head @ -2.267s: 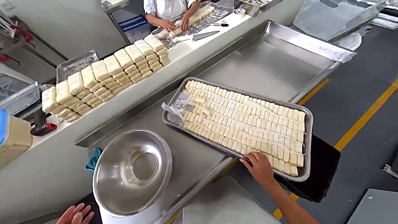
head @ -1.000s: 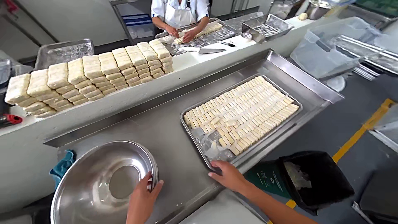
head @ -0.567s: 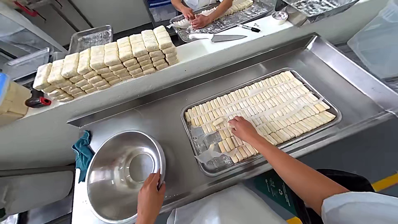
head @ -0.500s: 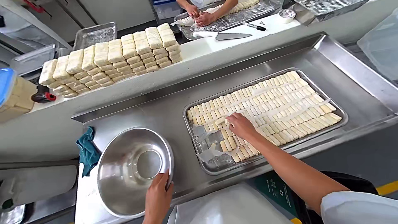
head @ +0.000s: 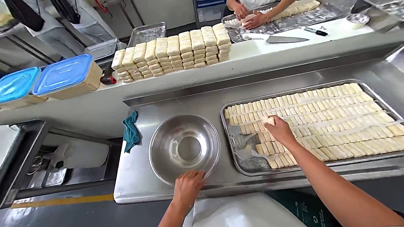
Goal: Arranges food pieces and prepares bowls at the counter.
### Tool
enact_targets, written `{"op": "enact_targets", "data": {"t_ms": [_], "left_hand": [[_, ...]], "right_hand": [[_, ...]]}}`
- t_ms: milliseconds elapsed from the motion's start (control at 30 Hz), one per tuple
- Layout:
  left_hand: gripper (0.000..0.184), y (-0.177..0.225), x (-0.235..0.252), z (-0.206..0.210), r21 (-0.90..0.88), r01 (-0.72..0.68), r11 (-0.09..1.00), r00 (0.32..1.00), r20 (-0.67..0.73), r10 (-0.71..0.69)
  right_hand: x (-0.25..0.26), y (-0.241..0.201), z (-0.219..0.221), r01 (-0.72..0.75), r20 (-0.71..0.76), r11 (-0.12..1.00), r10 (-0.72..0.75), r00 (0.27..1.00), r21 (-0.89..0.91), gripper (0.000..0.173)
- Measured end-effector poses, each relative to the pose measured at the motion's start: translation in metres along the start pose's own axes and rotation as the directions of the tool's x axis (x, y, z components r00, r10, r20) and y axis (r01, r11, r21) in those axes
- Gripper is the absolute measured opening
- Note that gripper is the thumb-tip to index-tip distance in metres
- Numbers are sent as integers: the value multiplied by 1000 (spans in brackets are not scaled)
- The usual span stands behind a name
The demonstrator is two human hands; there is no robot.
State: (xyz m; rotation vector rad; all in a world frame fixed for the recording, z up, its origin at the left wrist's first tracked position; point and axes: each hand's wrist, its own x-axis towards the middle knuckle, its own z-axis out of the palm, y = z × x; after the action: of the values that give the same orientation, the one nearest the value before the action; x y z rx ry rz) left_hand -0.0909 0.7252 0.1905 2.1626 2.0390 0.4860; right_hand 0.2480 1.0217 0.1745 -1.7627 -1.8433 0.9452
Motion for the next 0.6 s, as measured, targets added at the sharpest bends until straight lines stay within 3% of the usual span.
{"op": "enact_targets", "data": {"t_ms": [100, 233, 300, 367, 500, 600], "left_hand": [[26, -50, 37, -31, 1, 80, 997, 997, 8, -80], [30, -107, 102, -93, 63, 311, 948, 932, 177, -317], [34, -130, 127, -125, 72, 339, 938, 910, 227, -346], [33, -139, 140, -157, 89, 289, 953, 938, 174, -301], [28, -92, 121, -208, 107, 71, 992, 996, -64, -64], [19, -22, 62, -197, 37, -173, 984, 982, -72, 176]], "right_hand": [[-43, -17, -10, 6, -87, 998, 0, 996, 70, 36], [-115, -15, -15, 7, -187, 988, 22, 982, 157, 37], [-150, -4, -16, -14, -214, 979, 58, 975, 204, 39], [-179, 9, -19, -45, -215, 969, 99, 972, 243, 39], [-208, 38, -21, -79, -221, 943, 157, 963, 323, 40], [-213, 42, -29, -74, -209, 908, 173, 962, 413, 39]]}}
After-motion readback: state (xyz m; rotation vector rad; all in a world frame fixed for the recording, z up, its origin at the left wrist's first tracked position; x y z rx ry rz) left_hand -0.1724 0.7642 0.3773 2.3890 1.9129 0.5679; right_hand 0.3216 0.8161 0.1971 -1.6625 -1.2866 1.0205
